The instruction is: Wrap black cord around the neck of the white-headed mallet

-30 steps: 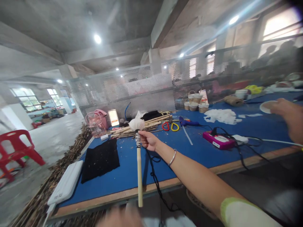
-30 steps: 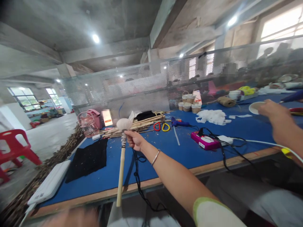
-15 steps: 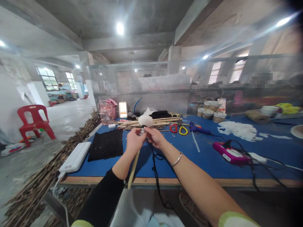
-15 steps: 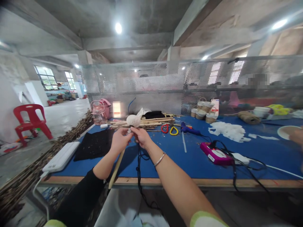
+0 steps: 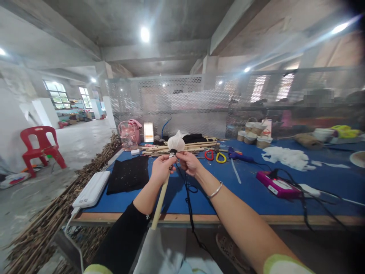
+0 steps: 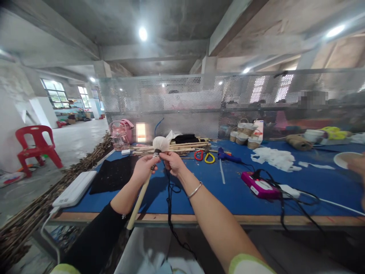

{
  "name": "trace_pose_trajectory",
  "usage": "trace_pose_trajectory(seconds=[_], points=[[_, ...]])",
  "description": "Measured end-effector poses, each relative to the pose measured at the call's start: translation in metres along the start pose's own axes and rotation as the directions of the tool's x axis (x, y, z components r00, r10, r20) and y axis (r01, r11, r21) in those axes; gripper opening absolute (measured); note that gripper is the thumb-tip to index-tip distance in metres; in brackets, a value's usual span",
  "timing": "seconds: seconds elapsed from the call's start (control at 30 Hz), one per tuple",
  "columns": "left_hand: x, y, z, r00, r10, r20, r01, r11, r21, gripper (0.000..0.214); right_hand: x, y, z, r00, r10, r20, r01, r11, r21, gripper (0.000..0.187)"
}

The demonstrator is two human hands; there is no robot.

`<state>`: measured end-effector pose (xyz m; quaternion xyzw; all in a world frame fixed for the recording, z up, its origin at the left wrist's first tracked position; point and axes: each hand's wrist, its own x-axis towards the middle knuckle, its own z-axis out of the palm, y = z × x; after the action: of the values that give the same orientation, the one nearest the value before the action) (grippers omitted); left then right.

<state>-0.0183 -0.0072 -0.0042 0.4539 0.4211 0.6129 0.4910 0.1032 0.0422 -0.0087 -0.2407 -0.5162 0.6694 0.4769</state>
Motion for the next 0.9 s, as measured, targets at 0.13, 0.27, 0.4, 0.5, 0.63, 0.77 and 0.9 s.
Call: trace_pose_trajectory(seconds=[0.13, 0.27, 0.4, 0.5, 0.63, 0.77, 0.9], points=[[-0.001, -0.002, 0.002, 0.995, -0.065, 0.078, 0.068, 0.997, -0.035, 0.026, 0.000, 0.002, -0.003, 0.995, 0.104, -0.008, -0.103, 0.990, 0.096, 0.027], [-0.003, -0.005, 0.004, 0.960, -0.211, 0.184, 0.233, 0.966, -0.107, 0.028, -0.002, 0.004, -0.008, 0.984, 0.175, 0.013, -0.175, 0.975, 0.135, 0.022], [-0.002, -0.005, 0.007, 0.942, -0.295, 0.157, 0.301, 0.953, -0.014, 0.027, 0.001, 0.011, -0.011, 0.985, 0.162, -0.059, -0.154, 0.982, 0.111, 0.021], [0.001, -0.005, 0.011, 0.979, -0.196, 0.054, 0.191, 0.979, 0.075, 0.028, 0.005, 0.015, -0.009, 0.983, 0.165, -0.078, -0.157, 0.983, 0.095, 0.024], [0.009, 0.002, 0.014, 0.989, -0.145, 0.035, 0.140, 0.982, 0.129, 0.031, -0.001, 0.006, -0.002, 0.984, 0.174, -0.047, -0.172, 0.984, 0.051, 0.028], [0.031, 0.030, 0.000, 0.996, -0.084, -0.023, 0.086, 0.988, 0.130, 0.026, -0.047, -0.021, 0.011, 0.983, 0.177, 0.047, -0.160, 0.955, -0.248, 0.028], [0.060, 0.069, -0.032, 0.993, -0.011, -0.114, 0.024, 0.993, 0.113, 0.023, -0.149, -0.048, 0.024, 0.983, 0.060, 0.171, 0.067, 0.755, -0.652, 0.025]])
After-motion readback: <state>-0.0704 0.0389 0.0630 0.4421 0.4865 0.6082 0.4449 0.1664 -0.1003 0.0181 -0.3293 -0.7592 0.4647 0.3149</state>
